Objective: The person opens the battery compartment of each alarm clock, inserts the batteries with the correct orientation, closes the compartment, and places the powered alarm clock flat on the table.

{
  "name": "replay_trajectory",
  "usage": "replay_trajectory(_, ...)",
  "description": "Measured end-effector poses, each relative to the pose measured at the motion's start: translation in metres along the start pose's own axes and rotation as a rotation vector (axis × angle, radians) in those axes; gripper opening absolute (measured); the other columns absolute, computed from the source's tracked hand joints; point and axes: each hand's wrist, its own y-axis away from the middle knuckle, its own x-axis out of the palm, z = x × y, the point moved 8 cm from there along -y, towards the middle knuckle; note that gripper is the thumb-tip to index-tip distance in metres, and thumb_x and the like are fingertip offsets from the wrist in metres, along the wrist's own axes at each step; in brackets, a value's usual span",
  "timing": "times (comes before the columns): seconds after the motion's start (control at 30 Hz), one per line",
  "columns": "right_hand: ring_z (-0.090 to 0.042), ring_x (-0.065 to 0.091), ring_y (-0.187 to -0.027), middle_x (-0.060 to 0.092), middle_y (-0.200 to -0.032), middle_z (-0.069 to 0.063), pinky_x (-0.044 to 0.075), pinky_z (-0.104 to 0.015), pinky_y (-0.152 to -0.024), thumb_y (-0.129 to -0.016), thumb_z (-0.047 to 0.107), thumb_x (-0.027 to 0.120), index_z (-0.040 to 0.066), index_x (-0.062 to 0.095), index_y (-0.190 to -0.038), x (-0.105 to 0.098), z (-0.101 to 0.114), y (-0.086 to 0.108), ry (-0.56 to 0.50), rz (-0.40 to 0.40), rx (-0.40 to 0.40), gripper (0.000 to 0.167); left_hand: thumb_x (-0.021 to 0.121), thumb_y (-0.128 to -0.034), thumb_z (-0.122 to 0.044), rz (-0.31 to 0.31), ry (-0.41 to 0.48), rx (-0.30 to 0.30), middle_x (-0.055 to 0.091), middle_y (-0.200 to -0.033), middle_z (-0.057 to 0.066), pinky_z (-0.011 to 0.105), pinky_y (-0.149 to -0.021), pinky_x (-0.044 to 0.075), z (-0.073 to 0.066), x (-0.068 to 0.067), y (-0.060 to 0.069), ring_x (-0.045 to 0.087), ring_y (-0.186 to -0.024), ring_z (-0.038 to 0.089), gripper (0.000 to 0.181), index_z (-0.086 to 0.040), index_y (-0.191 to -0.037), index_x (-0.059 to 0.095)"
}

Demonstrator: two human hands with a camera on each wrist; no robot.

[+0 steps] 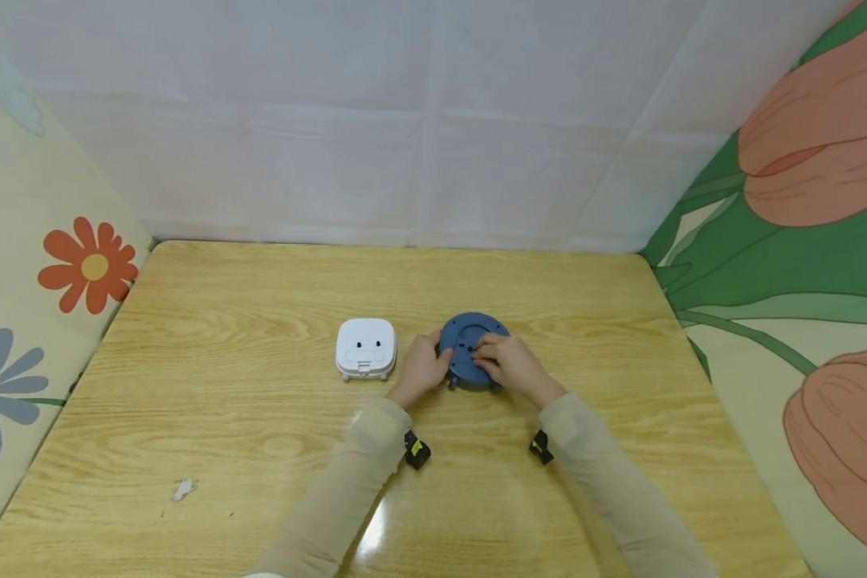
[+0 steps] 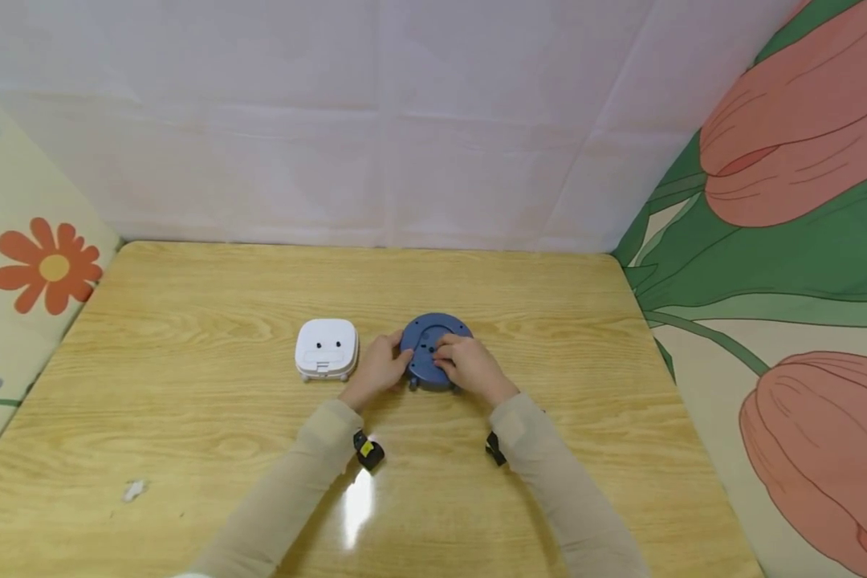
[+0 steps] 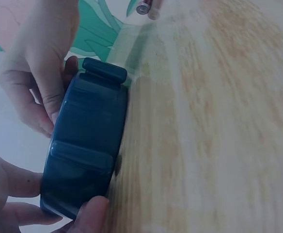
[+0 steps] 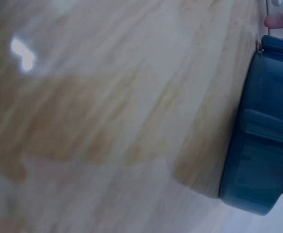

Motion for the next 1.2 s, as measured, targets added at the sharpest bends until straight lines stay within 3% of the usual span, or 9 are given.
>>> replay_trajectory(0.2,-0.023,0.065,-0.082,0.068,-0.088,-0.012,0.052,-0.032,-0.073,-0.076,0.003,0.071,0.0,0.072,-0.083,0.0006,0.0009,0.002,0.059,-0.006,0.017,0.007,0.054,-0.0899,-0.011,0.003,0.023,-0.007,0.053,-0.116,0.029,0.041,-0.089,0.044,0.0001,0.0007,-0.0004,0.052,-0.108,0.033,0.042,0.013,-0.124,0.047)
replay_trajectory(0.53,-0.024,0.065,-0.082,0.068,-0.088,-0.013,0.052,-0.033,-0.073,-0.077,0.002,0.07,0.0,0.072,-0.084,0.0028,0.0011,0.0028,0.087,-0.035,0.013,0.008,0.053,-0.0909,-0.013,0.007,-0.031,-0.009,0.054,-0.108,0.028,0.044,-0.084,0.044,0.0003,0.0001,0.0009,0.052,-0.101,0.035,0.04,0.008,-0.125,0.049)
replay_trajectory(0.93,-0.024,0.065,-0.082,0.068,-0.088,-0.013,0.052,-0.033,-0.072,-0.077,0.003,0.07,-0.001,0.071,-0.086,0.0045,0.0049,0.0066,0.126,-0.054,0.023,0.01,0.052,-0.0921,-0.013,0.044,0.02,-0.043,0.048,-0.12,0.03,0.043,-0.088,0.042,0.0014,0.0029,0.0028,0.049,-0.105,0.033,0.043,0.008,-0.129,0.044)
replay_trajectory(1.2,-0.025,0.065,-0.082,0.068,-0.088,-0.014,0.053,-0.034,-0.072,-0.075,0.0,0.07,-0.002,0.07,-0.084,0.0017,0.0079,0.0054,0.123,-0.071,0.018,0.009,0.051,-0.0922,-0.013,0.048,0.032,-0.052,0.049,-0.116,0.029,0.041,-0.081,0.045,0.0017,0.0014,0.0028,0.05,-0.097,0.031,0.044,0.008,-0.131,0.043)
